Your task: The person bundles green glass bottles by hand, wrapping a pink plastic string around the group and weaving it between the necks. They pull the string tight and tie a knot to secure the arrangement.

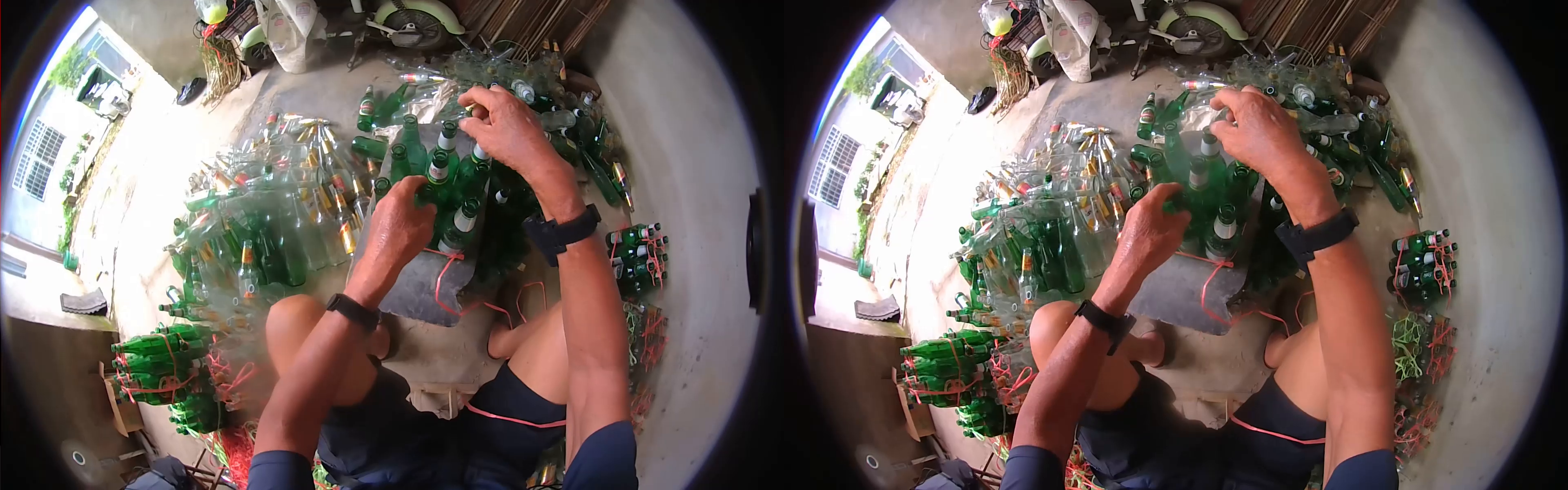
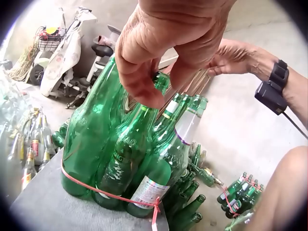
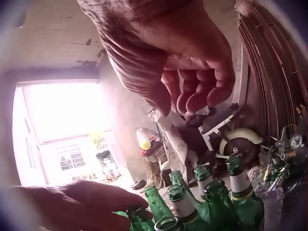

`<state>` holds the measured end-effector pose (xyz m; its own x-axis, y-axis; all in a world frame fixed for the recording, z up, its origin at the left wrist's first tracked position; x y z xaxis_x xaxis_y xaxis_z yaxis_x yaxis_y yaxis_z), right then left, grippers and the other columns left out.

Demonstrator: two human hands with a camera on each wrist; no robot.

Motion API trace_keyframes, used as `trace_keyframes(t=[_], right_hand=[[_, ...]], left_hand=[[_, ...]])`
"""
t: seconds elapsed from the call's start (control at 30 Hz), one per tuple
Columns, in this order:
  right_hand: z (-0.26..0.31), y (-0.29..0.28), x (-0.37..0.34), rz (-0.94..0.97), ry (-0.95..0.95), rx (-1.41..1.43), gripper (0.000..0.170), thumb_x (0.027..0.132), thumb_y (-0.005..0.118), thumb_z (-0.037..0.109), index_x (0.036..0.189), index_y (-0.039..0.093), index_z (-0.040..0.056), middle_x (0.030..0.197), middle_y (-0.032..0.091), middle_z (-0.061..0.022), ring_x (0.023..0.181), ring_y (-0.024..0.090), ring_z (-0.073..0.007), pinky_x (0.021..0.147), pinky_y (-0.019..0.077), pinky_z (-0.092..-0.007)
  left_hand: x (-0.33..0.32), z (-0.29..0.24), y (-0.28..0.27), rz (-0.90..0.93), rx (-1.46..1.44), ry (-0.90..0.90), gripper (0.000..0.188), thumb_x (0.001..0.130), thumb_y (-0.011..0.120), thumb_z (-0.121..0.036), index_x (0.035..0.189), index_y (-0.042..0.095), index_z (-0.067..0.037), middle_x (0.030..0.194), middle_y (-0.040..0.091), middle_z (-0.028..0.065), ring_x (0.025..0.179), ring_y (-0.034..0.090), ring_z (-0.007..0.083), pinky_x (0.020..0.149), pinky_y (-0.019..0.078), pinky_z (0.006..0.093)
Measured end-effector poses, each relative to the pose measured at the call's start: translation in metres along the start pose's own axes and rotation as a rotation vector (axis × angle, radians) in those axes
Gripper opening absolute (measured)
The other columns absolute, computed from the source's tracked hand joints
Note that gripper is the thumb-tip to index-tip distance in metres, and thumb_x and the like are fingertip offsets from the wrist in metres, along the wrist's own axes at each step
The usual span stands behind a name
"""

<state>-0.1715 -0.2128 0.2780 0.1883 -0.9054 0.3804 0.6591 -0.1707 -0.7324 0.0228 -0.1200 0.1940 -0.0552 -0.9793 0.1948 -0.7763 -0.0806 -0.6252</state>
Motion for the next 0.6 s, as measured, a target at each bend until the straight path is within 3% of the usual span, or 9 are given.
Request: trace_keyframes(t=[0.1,0.33,0.43,0.6], right_hand=[[-0.001,0.025,0.006,0.078,-0.064,-0.163,0.038,0.085,0.073,0.021,0.121,0.071,0.0103,0.119,0.068,-0.0194,0.114,0.067,-0.0398,0.096,0.0536,-0.0488],[-0.019,0.053,0.007,0.122,-0.073,-0.262,0.039,0.084,0.072,0.018,0.122,0.07,0.01,0.118,0.07,-0.0216,0.113,0.067,-0.0421,0.1,0.0487,-0.0558],[-0.028,0.061,0.013,0.171,-0.032,-0.212,0.042,0.083,0.073,0.022,0.123,0.069,0.008,0.093,0.074,-0.018,0.095,0.071,-0.0411,0.086,0.0548,-0.051],[-0.038,0.072,0.017,0.209,-0.011,-0.232,0.043,0.084,0.074,0.025,0.123,0.069,0.0082,0.097,0.075,-0.0195,0.097,0.071,-0.0417,0.087,0.0547,-0.0516]], left_hand=[[0.0,0.004,0.003,0.045,-0.072,-0.02,0.043,0.089,0.071,-0.012,0.13,0.065,0.002,0.099,0.074,0.025,0.089,0.074,0.0343,0.078,0.0556,0.043],[-0.003,0.009,0.012,0.054,-0.046,0.019,0.04,0.09,0.072,-0.011,0.128,0.065,-0.001,0.098,0.074,0.0211,0.079,0.073,0.0308,0.072,0.0558,0.0416],[0.0,0.009,0.012,0.081,-0.102,-0.025,0.039,0.09,0.073,-0.011,0.127,0.064,-0.001,0.098,0.074,0.0198,0.076,0.072,0.0288,0.071,0.0558,0.0404],[0.003,0.01,0.019,0.104,-0.065,-0.024,0.035,0.09,0.074,-0.012,0.122,0.065,-0.001,0.094,0.074,0.0184,0.075,0.072,0.0268,0.07,0.0558,0.0385]])
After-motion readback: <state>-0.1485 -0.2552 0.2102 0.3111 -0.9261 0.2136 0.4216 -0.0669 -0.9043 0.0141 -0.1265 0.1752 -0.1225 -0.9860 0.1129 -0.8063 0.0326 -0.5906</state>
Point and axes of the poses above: each hand's wrist, its own x-axis towards the middle knuckle, its own y-axis out of the palm, z = x × y, the point moved 6 cm from there along x, towards the middle knuckle
